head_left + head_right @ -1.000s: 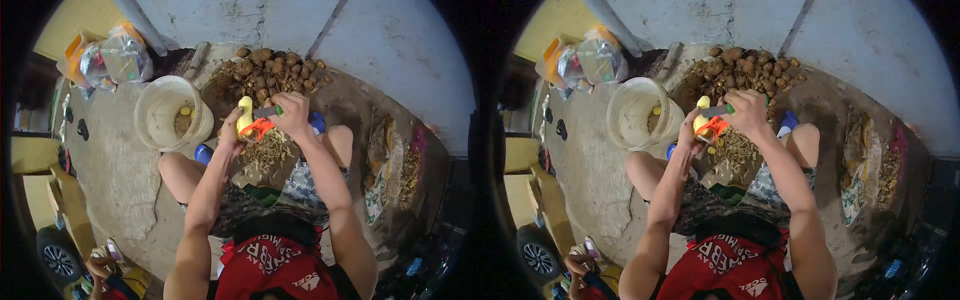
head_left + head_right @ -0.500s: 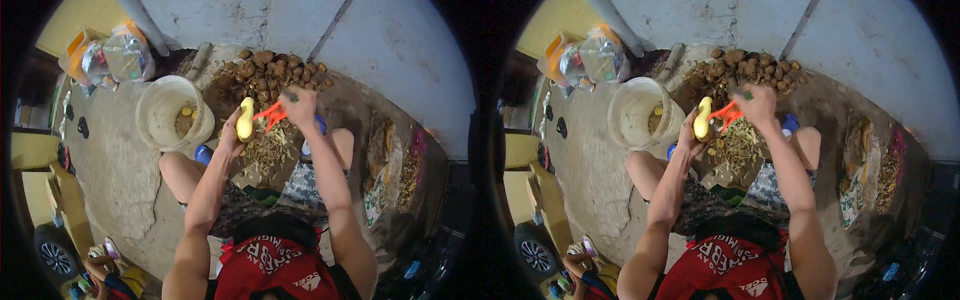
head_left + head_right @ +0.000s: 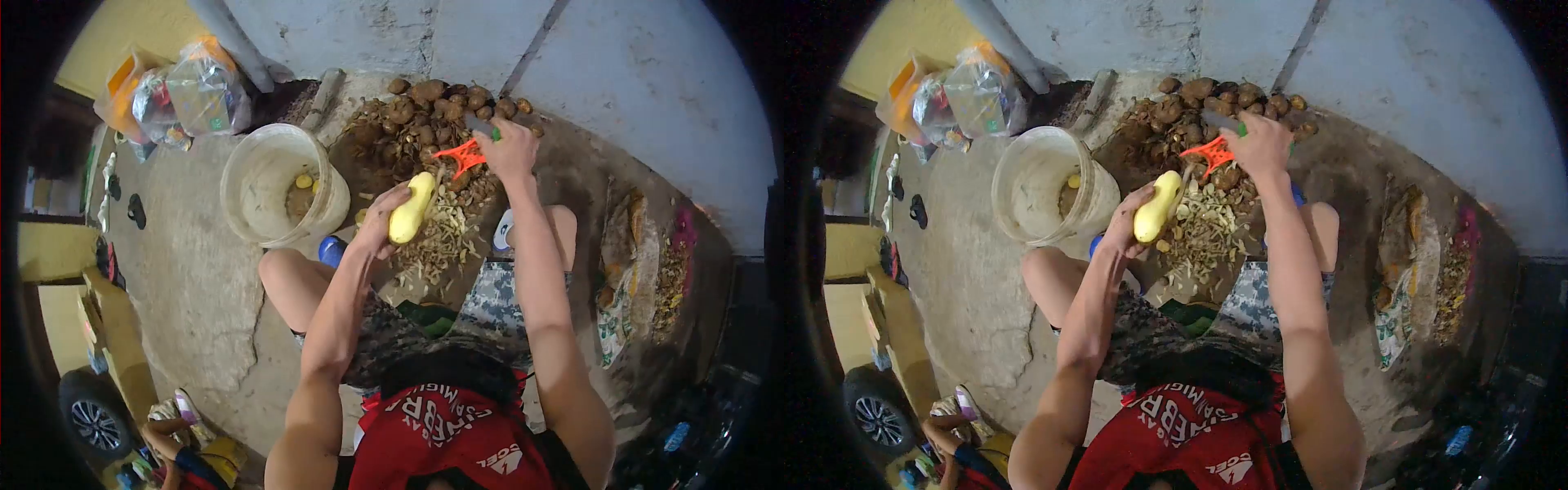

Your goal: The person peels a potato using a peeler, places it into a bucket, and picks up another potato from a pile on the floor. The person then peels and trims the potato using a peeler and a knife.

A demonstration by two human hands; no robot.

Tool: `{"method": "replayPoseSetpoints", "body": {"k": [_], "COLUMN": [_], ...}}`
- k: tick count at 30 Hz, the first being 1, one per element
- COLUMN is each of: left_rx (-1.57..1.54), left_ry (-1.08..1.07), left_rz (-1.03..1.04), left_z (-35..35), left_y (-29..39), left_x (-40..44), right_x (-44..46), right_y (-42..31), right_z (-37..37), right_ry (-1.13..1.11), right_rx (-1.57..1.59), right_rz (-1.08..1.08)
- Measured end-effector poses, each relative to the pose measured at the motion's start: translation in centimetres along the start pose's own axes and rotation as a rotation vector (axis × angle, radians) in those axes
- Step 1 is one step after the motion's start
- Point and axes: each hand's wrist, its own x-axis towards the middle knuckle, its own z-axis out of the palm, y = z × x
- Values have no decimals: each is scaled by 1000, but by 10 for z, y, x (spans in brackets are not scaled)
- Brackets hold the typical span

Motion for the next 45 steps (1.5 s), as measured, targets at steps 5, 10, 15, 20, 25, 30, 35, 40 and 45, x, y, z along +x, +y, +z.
{"method": "replayPoseSetpoints", "body": {"k": [5, 10, 15, 20, 25, 30, 35, 40, 45], "left_rx": [-310, -345, -267, -142, -357, -641, -381, -249, -189], "left_ry": [94, 109, 97, 25, 35, -384, 100, 75, -56], "left_rz": [-18, 17, -46, -70, -32, 46, 112, -52, -14], "left_z": [8, 17, 4, 17, 11, -20, 21, 18, 14], "left_y": [6, 6, -7, -2, 1, -15, 1, 5, -6], "left_x": [3, 6, 10, -8, -3, 18, 4, 1, -4], "right_x": [-13, -37, -25, -1, -3, -31, -31, -19, -1], "right_y": [-28, -66, -53, -14, -9, -62, -74, -47, -2], "right_z": [-9, -3, -9, -7, 5, -6, -5, -3, -3], "right_ry": [-71, -167, -107, -59, 161, -85, -90, -69, 120], "right_rx": [127, 241, 221, -51, -104, 292, 271, 235, 10], "right_rz": [56, -130, -279, 10, -55, -171, -288, -306, -135]}}
